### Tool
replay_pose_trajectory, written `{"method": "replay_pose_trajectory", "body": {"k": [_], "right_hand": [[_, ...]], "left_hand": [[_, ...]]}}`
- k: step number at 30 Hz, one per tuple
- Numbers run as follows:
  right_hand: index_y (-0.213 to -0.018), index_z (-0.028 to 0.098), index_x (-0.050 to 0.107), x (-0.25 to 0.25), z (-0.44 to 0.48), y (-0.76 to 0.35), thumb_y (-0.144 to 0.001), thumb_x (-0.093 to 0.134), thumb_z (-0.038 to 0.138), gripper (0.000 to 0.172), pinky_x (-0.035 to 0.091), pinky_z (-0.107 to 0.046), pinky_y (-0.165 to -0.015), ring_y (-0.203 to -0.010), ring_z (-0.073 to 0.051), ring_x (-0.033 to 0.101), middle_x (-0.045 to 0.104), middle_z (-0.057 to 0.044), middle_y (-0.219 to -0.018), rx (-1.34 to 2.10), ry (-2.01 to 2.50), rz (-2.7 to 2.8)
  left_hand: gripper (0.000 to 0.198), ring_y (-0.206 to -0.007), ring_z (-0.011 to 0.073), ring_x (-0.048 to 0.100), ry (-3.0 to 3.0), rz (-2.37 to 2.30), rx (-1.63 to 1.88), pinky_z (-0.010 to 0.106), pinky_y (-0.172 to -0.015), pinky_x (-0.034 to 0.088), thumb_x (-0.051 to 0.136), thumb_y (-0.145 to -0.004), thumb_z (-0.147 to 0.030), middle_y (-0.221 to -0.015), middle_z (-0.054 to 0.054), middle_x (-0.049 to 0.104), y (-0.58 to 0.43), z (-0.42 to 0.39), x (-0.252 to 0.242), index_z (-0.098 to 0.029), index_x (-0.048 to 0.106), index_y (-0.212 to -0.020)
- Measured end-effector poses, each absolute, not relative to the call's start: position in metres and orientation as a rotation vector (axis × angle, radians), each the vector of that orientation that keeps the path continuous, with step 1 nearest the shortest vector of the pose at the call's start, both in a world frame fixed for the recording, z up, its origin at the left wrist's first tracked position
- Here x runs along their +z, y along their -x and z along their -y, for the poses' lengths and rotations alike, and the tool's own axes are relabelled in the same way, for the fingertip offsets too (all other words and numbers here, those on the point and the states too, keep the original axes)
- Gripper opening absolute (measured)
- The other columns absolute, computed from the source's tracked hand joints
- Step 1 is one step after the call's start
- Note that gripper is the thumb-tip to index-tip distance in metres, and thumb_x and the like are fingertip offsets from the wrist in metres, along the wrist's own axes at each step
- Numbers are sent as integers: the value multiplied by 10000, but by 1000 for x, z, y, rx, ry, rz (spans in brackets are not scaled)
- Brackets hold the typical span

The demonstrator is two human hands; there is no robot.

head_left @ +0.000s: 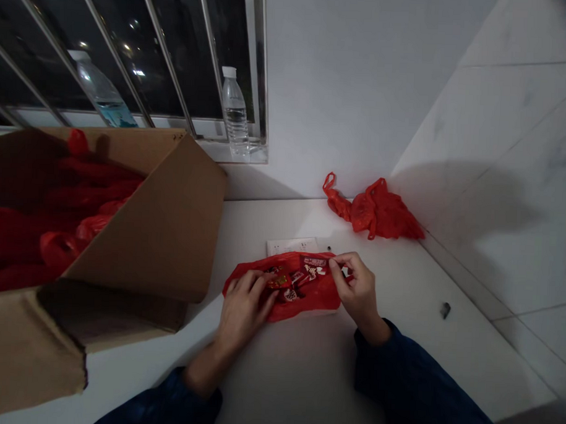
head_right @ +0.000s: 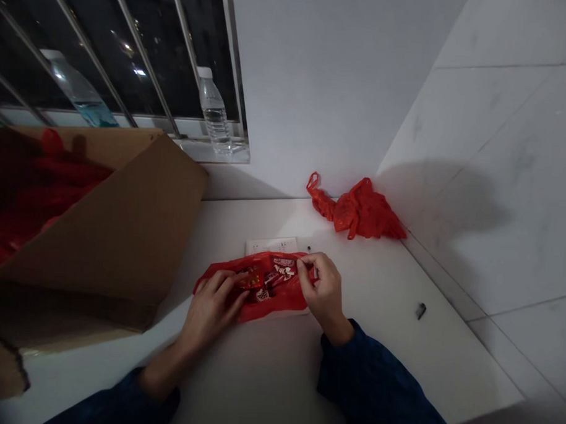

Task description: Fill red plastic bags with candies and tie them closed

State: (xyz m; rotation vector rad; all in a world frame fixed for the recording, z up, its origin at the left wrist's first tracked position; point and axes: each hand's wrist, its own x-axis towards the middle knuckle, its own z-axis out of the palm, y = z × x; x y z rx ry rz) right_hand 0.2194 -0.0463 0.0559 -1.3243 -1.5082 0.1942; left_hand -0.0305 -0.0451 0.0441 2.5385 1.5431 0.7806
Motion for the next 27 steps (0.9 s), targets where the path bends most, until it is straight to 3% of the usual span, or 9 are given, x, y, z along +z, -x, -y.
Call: {"method": "replay_pose_trajectory", "body": {"k": [5,8,11,13,15,19,24,27], "right_hand": [[-890,229,598,54,52,-207,-936,549,290,91,478,-312,-702,-739,-182,601,648,-22,-790,251,1294,1525],[-890,226,601,54,54,-200,-930,570,243,54,473,-329,-750,-748,-176,620,672,-13,-787,199,1183,1626],[-901,216,598,55,52,-198,-926,572,198,40,450,-352,-789,-758,-170,632,694,-5,-798,136,1095,1782],[-919,206,605,57,50,-201,-922,573,189,36,429,-386,-828,-791,-183,636,707,-15,-835,65,1090,1885],[-938,199,619,62,50,-203,-919,566,170,64,404,-424,-879,-853,-203,637,715,-33,-895,-34,1120,1929],[-1003,197,630,71,61,-197,-918,566,141,120,424,-412,-860,-891,-208,637,723,-54,-970,-138,1072,1904],[-1214,209,573,73,72,-182,-936,585,293,291,511,-372,-868,-1036,-219,639,686,-84,-1147,430,1075,1947],[-1215,252,570,70,68,-185,-926,602,330,301,545,-318,-807,-990,-185,663,685,-46,-1140,832,1066,1855]], "left_hand": [[290,-1130,235,569,-2175,-1346,1040,392,-953,432,525,-968,-336,-1182,70,618,20,57,51,-254,583,-1240],[331,-1018,196,629,-1798,-1148,1113,315,-888,494,562,-950,-358,-1109,59,660,11,63,47,-216,566,-1248],[200,-760,159,639,-1699,-1095,1102,240,-687,501,615,-918,-359,-817,19,677,8,63,40,-167,659,-949],[173,-722,147,635,-1770,-1118,1149,225,-662,490,620,-919,-317,-767,9,681,11,61,39,-170,677,-848],[121,-851,154,665,-1894,-1121,1240,238,-769,508,607,-930,-243,-913,18,723,17,60,40,-207,714,-975],[333,-1059,147,640,-2140,-1048,1357,264,-929,495,544,-944,-110,-1129,22,696,26,61,45,-300,682,-1181],[437,-1057,133,633,-2306,-936,1416,243,-892,518,541,-926,-54,-1190,36,650,25,67,45,-319,634,-1260],[465,-1097,140,616,-2351,-963,1387,256,-910,512,515,-935,-45,-1225,34,629,23,66,42,-335,604,-1288]]}}
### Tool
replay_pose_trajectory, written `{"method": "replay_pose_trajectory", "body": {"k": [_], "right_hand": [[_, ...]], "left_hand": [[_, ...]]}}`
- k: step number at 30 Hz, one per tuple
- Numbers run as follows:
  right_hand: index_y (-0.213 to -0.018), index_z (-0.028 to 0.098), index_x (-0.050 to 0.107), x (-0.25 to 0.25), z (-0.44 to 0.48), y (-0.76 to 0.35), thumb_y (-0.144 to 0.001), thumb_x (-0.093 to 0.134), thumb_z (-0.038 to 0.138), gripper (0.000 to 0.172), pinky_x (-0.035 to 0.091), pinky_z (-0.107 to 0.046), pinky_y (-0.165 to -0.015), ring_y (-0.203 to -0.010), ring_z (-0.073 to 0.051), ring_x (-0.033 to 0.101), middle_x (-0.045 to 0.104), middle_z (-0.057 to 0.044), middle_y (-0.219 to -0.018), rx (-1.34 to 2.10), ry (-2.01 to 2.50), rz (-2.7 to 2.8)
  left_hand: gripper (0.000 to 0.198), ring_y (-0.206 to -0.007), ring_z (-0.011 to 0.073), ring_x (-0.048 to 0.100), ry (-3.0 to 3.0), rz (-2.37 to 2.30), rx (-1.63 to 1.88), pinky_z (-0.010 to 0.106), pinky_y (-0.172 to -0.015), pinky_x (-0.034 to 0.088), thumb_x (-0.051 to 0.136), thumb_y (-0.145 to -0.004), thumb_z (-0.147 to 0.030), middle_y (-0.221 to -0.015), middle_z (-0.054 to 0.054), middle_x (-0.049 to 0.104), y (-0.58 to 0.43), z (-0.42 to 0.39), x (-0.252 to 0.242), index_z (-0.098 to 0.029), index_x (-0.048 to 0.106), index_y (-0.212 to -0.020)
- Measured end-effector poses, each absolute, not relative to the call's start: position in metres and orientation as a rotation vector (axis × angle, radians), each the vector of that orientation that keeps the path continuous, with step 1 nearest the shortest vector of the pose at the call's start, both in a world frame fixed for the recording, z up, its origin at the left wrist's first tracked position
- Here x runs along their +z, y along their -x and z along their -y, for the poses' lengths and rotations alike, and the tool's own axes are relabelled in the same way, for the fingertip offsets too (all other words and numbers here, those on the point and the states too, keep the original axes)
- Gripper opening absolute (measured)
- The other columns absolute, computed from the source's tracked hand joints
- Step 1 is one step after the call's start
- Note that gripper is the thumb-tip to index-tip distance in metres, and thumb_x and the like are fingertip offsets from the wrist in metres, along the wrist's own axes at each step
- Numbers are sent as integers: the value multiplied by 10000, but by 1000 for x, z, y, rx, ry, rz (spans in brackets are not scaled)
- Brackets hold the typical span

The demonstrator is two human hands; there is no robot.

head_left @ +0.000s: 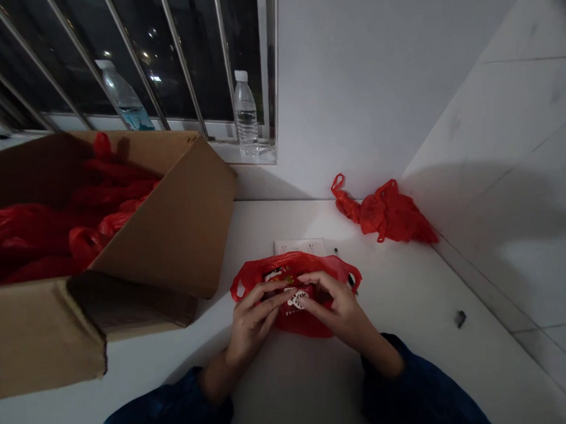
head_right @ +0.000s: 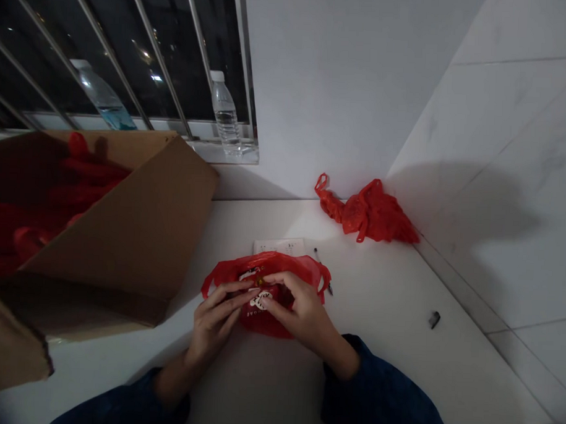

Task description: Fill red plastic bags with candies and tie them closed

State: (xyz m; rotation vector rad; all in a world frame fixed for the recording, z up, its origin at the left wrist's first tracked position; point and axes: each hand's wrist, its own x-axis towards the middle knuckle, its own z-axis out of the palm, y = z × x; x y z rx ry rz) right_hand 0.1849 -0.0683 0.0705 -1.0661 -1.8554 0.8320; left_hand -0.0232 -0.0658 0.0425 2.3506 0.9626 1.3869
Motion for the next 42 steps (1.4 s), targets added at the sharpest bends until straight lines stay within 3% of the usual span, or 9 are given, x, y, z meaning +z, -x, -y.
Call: {"method": "replay_pose_trajectory", "body": {"k": [5,9,13,17,20,25,31,39,42], "right_hand": [[-1101,237,630,63,59,-201,-930,576,261,180,517,-336,-863,-1004,-193,648,661,-46,-1096,693,1211,1923],[-1004,209,657,58,58,-206,-864,560,99,203,501,-327,-784,-910,-206,655,664,-51,-1019,433,1417,2110],[-940,195,671,54,58,-204,-921,553,201,120,475,-325,-692,-869,-235,652,694,-55,-924,204,1629,2180],[-847,160,689,52,55,-200,-969,487,225,245,474,-361,-742,-922,-270,632,701,-95,-905,-15,1798,2212],[-969,153,704,48,52,-196,-933,528,174,181,472,-394,-826,-995,-283,613,711,-103,-1034,-46,1765,2260],[-1354,182,540,37,46,-187,-892,547,129,466,439,-430,-967,-1152,-273,540,627,-83,-1313,-6,1511,2350],[-1315,127,558,31,39,-188,-857,625,190,467,485,-445,-904,-1086,-317,538,662,-132,-1179,1,1554,2279],[-1325,183,560,33,38,-181,-875,634,300,471,457,-455,-900,-1088,-318,529,620,-136,-1233,-48,1473,2235],[-1295,209,596,32,34,-170,-891,618,294,414,456,-425,-852,-1024,-296,542,644,-117,-1154,-59,1490,2225]], "left_hand": [[453,-1136,202,592,-2324,-1330,1191,376,-977,481,532,-961,-181,-1265,59,633,24,54,38,-282,472,-1398],[403,-1140,261,579,-2374,-1544,903,451,-962,480,623,-918,-314,-1253,53,646,30,43,31,-257,551,-1310],[339,-1136,269,581,-2414,-1580,803,457,-950,488,644,-902,-313,-1242,39,654,33,40,28,-276,616,-1238],[257,-1082,224,625,-2320,-1543,955,407,-942,505,528,-970,-293,-1166,35,692,34,41,29,-263,633,-1203],[262,-1074,211,637,-2259,-1541,1022,388,-937,517,503,-981,-293,-1155,37,698,34,41,30,-248,622,-1210],[295,-1153,236,586,-2363,-1529,902,434,-984,494,537,-956,-266,-1244,35,658,31,42,28,-283,625,-1238],[300,-1151,243,578,-2335,-1541,875,454,-980,491,529,-961,-286,-1237,44,651,30,42,27,-274,618,-1247],[284,-1127,225,616,-2154,-1516,1035,405,-978,486,517,-967,-316,-1215,54,675,32,38,27,-238,610,-1224],[252,-1104,229,626,-2174,-1485,1024,399,-963,487,519,-962,-323,-1166,51,694,32,38,28,-241,648,-1163]]}}
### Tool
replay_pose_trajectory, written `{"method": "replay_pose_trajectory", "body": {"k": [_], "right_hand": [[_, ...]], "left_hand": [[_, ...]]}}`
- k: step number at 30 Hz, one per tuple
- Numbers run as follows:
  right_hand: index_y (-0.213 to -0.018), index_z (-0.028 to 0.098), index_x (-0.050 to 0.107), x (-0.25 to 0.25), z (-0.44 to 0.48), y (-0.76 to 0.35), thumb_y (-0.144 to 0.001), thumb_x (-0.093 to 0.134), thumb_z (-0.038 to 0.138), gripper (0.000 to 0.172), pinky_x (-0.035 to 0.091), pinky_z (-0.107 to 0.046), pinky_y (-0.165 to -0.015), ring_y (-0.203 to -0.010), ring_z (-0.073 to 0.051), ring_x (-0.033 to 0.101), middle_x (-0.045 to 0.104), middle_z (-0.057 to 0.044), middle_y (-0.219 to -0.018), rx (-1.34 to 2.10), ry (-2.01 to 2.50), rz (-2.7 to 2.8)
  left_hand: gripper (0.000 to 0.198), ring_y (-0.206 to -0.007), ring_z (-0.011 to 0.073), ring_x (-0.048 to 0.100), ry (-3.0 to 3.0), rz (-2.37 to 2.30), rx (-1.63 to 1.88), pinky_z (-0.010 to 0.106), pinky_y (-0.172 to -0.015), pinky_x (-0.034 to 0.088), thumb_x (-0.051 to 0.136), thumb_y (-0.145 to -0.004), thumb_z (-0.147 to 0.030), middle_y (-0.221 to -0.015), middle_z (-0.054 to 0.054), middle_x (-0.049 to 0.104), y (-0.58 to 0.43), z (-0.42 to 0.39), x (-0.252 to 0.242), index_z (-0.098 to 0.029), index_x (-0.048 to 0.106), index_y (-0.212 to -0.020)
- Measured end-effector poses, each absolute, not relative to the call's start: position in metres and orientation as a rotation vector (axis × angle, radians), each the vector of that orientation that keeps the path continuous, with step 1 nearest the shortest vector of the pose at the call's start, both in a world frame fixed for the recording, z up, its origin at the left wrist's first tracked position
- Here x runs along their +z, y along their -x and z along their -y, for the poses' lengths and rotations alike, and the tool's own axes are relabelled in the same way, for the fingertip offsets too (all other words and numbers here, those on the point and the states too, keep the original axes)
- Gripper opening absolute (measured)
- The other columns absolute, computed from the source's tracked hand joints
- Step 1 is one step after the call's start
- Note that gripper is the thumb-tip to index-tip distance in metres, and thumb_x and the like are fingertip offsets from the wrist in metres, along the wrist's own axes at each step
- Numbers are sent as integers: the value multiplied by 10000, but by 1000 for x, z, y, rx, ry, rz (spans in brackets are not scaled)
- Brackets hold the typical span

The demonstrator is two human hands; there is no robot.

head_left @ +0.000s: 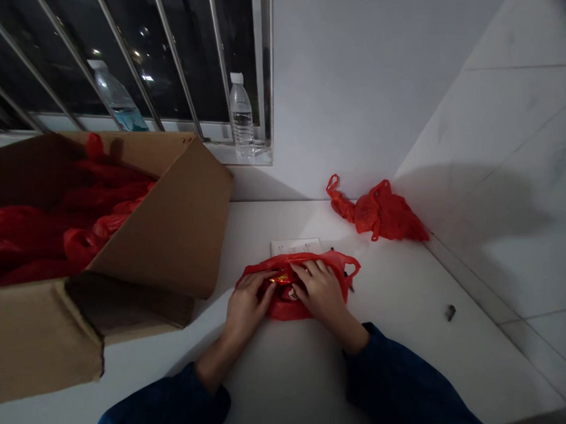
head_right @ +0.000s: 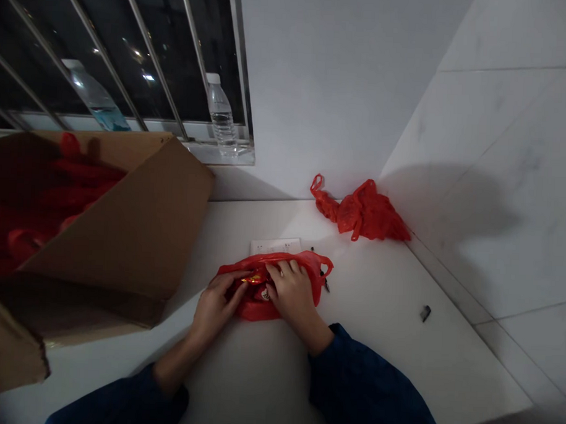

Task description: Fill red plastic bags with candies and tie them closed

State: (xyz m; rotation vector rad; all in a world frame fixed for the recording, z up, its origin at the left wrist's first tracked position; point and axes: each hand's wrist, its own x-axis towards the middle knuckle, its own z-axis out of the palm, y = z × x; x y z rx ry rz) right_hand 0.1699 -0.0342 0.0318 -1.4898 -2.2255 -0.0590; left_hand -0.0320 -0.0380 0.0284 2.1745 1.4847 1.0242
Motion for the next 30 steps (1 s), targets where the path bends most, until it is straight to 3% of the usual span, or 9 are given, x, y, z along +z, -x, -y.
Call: {"method": "replay_pose_trajectory", "body": {"k": [8,12,16,22,27,30], "right_hand": [[-1094,243,731,32,30,-178,-949,562,263,224,480,-400,-801,-864,-243,641,720,-67,-908,-24,1449,2126],[-1133,273,720,41,38,-195,-948,554,229,252,547,-361,-818,-902,-203,701,758,-30,-1007,319,1237,1888],[-1139,289,720,50,48,-194,-923,562,200,282,597,-339,-797,-919,-183,723,762,-19,-1042,540,971,1783],[-1048,274,755,50,53,-179,-910,557,201,252,603,-371,-842,-946,-197,722,772,-32,-988,662,875,1776],[-1219,247,652,48,57,-172,-955,520,335,308,622,-343,-781,-899,-172,720,734,-57,-1082,1088,947,1503],[-1158,223,654,46,57,-167,-895,614,419,330,619,-336,-775,-860,-169,716,726,-46,-1035,1275,971,1401]], "left_hand": [[260,-1034,210,651,-2029,-1490,1098,369,-937,493,483,-979,-356,-1112,46,707,37,35,25,-224,659,-1118],[239,-1095,221,601,-2136,-1452,1126,393,-972,451,490,-978,-326,-1142,49,679,35,41,32,-232,660,-1116],[252,-1036,226,593,-2155,-1393,1149,385,-928,443,486,-978,-329,-1077,56,667,26,54,49,-238,646,-1151],[254,-768,163,597,-1741,-1173,1159,247,-716,462,559,-932,-393,-810,18,650,15,60,52,-180,591,-797],[256,-713,135,554,-1586,-1149,1213,219,-681,444,623,-888,-389,-751,-5,612,15,58,46,-174,563,-764],[275,-711,134,548,-1588,-1156,1216,219,-676,438,621,-887,-400,-757,-1,616,14,58,46,-174,552,-747]]}}
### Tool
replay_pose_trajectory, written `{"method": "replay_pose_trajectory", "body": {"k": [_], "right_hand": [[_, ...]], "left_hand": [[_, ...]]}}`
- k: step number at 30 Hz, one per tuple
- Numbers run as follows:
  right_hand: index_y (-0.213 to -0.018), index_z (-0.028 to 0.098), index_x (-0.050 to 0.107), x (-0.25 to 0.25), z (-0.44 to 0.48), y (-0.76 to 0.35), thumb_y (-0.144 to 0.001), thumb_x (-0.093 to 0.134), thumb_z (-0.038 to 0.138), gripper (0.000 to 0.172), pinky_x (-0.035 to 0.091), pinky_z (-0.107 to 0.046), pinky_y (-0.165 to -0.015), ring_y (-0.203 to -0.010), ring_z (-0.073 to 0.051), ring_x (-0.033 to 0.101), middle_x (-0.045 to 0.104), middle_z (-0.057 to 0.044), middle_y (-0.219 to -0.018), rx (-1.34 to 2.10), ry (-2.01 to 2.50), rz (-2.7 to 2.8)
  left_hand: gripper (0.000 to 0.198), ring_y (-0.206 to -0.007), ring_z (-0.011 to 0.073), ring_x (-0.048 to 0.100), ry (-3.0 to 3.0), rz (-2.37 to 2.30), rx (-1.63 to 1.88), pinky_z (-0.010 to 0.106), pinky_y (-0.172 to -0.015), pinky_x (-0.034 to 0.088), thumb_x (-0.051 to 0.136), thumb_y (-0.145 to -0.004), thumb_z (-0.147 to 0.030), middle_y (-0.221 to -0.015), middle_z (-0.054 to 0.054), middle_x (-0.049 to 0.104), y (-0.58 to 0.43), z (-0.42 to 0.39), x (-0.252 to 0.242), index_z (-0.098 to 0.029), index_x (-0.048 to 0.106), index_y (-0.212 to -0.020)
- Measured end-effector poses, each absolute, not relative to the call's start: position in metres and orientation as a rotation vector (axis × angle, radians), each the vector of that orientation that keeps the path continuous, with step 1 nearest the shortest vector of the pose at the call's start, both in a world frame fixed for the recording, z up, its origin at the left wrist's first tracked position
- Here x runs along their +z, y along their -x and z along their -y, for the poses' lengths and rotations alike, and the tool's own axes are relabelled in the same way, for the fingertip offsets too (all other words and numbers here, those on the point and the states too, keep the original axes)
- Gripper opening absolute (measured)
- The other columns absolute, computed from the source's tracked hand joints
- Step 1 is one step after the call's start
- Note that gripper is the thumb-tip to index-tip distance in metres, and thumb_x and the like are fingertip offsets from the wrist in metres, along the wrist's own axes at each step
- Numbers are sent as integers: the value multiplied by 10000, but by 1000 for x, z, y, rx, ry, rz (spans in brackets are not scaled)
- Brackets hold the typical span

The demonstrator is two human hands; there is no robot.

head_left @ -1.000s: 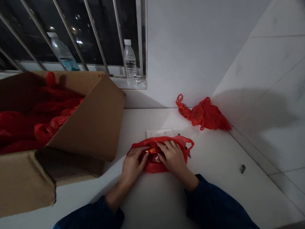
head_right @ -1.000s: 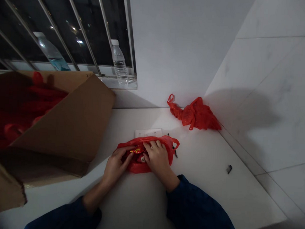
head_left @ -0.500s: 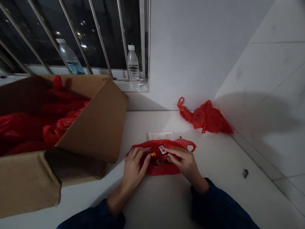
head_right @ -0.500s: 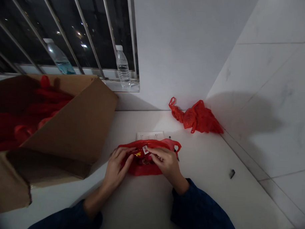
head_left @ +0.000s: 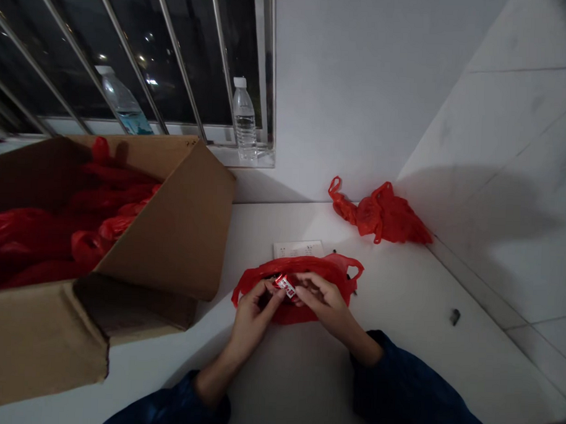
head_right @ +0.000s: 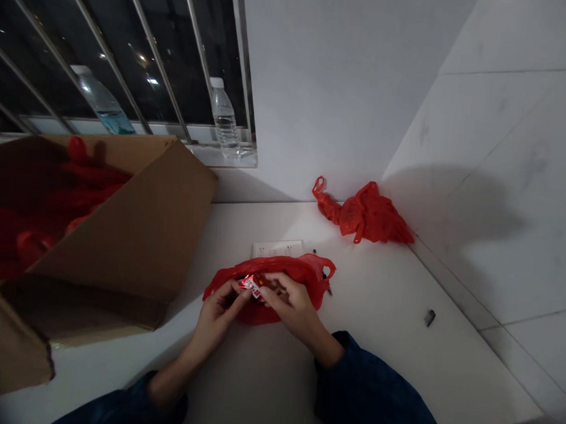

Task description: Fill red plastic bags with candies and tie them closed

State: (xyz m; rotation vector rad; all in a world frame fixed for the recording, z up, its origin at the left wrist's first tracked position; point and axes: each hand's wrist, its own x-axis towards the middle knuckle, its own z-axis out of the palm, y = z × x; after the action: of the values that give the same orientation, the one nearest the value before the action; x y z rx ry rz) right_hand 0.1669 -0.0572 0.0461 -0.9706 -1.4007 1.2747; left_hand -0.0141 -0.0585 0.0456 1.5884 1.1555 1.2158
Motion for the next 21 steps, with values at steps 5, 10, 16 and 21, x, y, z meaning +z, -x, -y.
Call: {"method": "replay_pose_trajectory", "body": {"k": [5,10,16,21], "right_hand": [[-943,195,692,46,55,-163,-849,658,455,279,597,-303,-717,-724,-145,689,723,-19,-862,1307,999,1404],[-923,199,688,45,54,-166,-867,643,407,220,568,-274,-691,-722,-138,677,710,-7,-822,1268,1021,1448],[-964,202,675,44,56,-167,-891,625,391,208,537,-261,-682,-737,-139,666,714,-11,-859,1155,1050,1544],[-908,204,665,52,55,-177,-890,642,384,182,488,-252,-619,-698,-142,636,700,-12,-836,815,1181,1662]], "left_hand": [[295,-677,132,531,-1633,-1176,1183,216,-645,417,605,-896,-408,-710,-8,602,13,61,48,-177,547,-722],[284,-668,131,528,-1676,-1215,1167,214,-629,405,607,-900,-401,-705,-14,603,14,60,44,-180,546,-733],[239,-749,161,618,-1934,-1240,1077,245,-692,461,557,-942,-376,-807,18,674,21,59,44,-187,599,-802],[200,-898,191,672,-2252,-1294,1023,277,-799,496,515,-968,-342,-999,39,720,42,52,54,-230,668,-1032]]}}
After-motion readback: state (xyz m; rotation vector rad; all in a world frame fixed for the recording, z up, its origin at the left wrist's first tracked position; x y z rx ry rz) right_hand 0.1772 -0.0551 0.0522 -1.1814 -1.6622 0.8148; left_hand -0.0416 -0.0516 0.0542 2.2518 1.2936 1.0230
